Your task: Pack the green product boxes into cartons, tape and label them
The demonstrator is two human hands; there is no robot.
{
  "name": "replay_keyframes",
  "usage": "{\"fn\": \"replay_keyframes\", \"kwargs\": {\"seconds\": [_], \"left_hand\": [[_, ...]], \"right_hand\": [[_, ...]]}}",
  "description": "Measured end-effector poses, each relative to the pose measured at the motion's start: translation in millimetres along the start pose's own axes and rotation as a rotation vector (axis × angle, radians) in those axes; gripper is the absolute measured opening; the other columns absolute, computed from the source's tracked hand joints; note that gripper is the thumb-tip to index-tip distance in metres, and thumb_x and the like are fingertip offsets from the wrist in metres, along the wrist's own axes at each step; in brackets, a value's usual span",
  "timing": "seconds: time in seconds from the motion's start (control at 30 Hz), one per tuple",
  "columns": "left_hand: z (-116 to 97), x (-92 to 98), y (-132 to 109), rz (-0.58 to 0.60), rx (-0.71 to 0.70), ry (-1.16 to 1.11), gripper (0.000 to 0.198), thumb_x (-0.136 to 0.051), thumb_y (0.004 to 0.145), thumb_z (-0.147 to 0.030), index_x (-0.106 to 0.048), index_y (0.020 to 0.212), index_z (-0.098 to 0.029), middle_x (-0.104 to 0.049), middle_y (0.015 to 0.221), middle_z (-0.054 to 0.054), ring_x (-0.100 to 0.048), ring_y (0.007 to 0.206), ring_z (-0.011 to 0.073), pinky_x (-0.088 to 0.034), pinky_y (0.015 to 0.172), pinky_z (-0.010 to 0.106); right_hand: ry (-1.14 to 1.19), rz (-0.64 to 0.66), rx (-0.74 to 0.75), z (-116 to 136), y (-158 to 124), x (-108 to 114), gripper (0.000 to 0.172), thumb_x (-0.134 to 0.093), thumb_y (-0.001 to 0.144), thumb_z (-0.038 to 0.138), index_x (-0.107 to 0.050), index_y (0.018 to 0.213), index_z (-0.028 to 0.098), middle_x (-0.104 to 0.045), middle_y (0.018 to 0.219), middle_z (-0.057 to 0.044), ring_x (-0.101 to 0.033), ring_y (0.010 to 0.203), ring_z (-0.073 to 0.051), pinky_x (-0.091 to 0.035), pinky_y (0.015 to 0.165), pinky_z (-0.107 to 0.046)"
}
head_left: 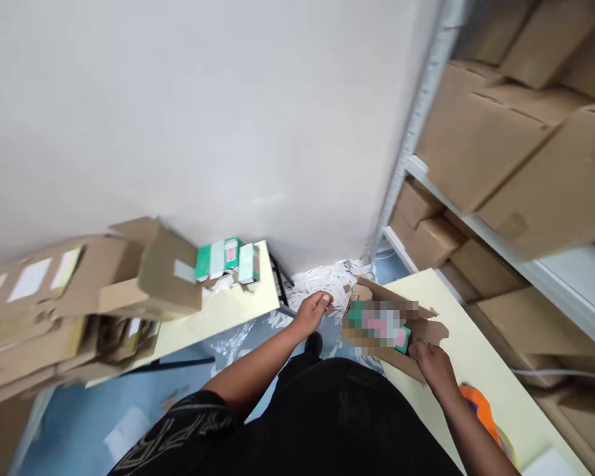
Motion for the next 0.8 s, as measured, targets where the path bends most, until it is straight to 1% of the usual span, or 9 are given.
{"fn": "replay_keyframes", "kwargs": {"seconds": [0.1, 0.2, 0.27, 0.37, 0.5, 0.6, 0.7, 0.77, 0.8], "left_hand": [[-6.1, 64.6, -28.1, -0.161, -0.058, 0.175, 0.043, -0.042, 0.102, -0.055, -0.07, 0.104, -0.022, -0.072, 0.103, 0.008, -0.066, 0.101, 0.0242, -0.053, 0.095, 0.039], [-11.4, 139.0, -55.1, -0.289, -0.093, 0.356, 0.035, -0.046, 0.102, -0.048, -0.07, 0.109, -0.023, -0.072, 0.107, 0.009, -0.065, 0.105, 0.0248, -0.051, 0.099, 0.038], [-11.5, 196.4, -70.3, -0.383, -0.112, 0.485, 0.032, -0.049, 0.101, -0.044, -0.07, 0.112, -0.023, -0.071, 0.11, 0.009, -0.064, 0.106, 0.0252, -0.049, 0.099, 0.037], [-0.8, 294.6, -85.7, -0.531, -0.068, 0.674, 0.029, -0.052, 0.099, -0.04, -0.07, 0.111, -0.021, -0.071, 0.111, 0.011, -0.064, 0.108, 0.0268, -0.048, 0.098, 0.037], [35.8, 433.2, -88.5, -0.659, 0.152, 0.787, 0.023, -0.055, 0.095, -0.035, -0.07, 0.102, -0.02, -0.073, 0.106, 0.01, -0.065, 0.101, 0.0261, -0.048, 0.089, 0.034], [69.9, 524.2, -75.0, -0.685, 0.279, 0.763, 0.014, -0.06, 0.089, -0.028, -0.07, 0.093, -0.019, -0.073, 0.106, 0.011, -0.064, 0.102, 0.0275, -0.047, 0.088, 0.034], [103.0, 595.4, -55.5, -0.698, 0.384, 0.525, 0.007, -0.066, 0.082, -0.025, -0.067, 0.08, -0.017, -0.073, 0.093, 0.012, -0.065, 0.094, 0.0273, -0.048, 0.084, 0.035], [122.7, 629.2, -45.2, -0.693, 0.41, 0.375, 0.013, -0.065, 0.084, -0.027, -0.065, 0.078, -0.016, -0.07, 0.08, 0.01, -0.064, 0.082, 0.0243, -0.049, 0.078, 0.034], [132.0, 641.6, -42.1, -0.688, 0.409, 0.326, 0.016, -0.062, 0.087, -0.03, -0.065, 0.079, -0.016, -0.069, 0.075, 0.009, -0.063, 0.077, 0.0227, -0.05, 0.075, 0.034]], "right_hand": [[-0.041, 0.041, 0.125, 49.2, 8.4, -15.9, 0.056, -0.034, 0.095, 0.055, -0.074, 0.076, 0.02, -0.078, 0.089, -0.016, -0.072, 0.095, -0.03, -0.05, 0.076, -0.033], [-0.097, 0.065, 0.229, 99.4, 12.9, -37.7, 0.055, -0.035, 0.095, 0.055, -0.072, 0.074, 0.021, -0.078, 0.089, -0.017, -0.073, 0.095, -0.03, -0.051, 0.076, -0.033], [-0.131, 0.08, 0.291, 132.6, 13.9, -55.7, 0.055, -0.035, 0.095, 0.056, -0.072, 0.074, 0.021, -0.079, 0.091, -0.016, -0.073, 0.095, -0.03, -0.051, 0.077, -0.033], [-0.165, 0.103, 0.353, 182.1, 10.3, -89.0, 0.054, -0.037, 0.093, 0.058, -0.072, 0.074, 0.022, -0.079, 0.092, -0.016, -0.073, 0.095, -0.031, -0.051, 0.077, -0.033], [-0.167, 0.138, 0.409, 245.3, -3.7, -141.3, 0.056, -0.036, 0.092, 0.059, -0.069, 0.067, 0.022, -0.078, 0.083, -0.016, -0.072, 0.088, -0.031, -0.05, 0.074, -0.034], [-0.181, 0.162, 0.408, 286.2, -15.5, -178.0, 0.055, -0.037, 0.091, 0.059, -0.068, 0.064, 0.022, -0.076, 0.079, -0.017, -0.072, 0.083, -0.031, -0.05, 0.071, -0.035], [-0.238, 0.166, 0.381, 317.9, -26.5, -206.2, 0.056, -0.037, 0.089, 0.061, -0.068, 0.063, 0.022, -0.076, 0.08, -0.018, -0.071, 0.086, -0.033, -0.049, 0.072, -0.036], [-0.26, 0.163, 0.376, 333.4, -33.9, -219.6, 0.057, -0.036, 0.089, 0.062, -0.067, 0.062, 0.023, -0.076, 0.078, -0.018, -0.071, 0.085, -0.034, -0.049, 0.072, -0.037], [-0.264, 0.164, 0.379, 339.4, -37.4, -224.8, 0.057, -0.036, 0.089, 0.062, -0.067, 0.061, 0.023, -0.076, 0.077, -0.018, -0.071, 0.083, -0.033, -0.048, 0.071, -0.037]]}}
Point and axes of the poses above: each hand's wrist, its own y-axis towards the middle knuckle, its own x-axis out of the back of the hand, z = x × y, the point moved 2 cm from there along y, towards the middle knuckle
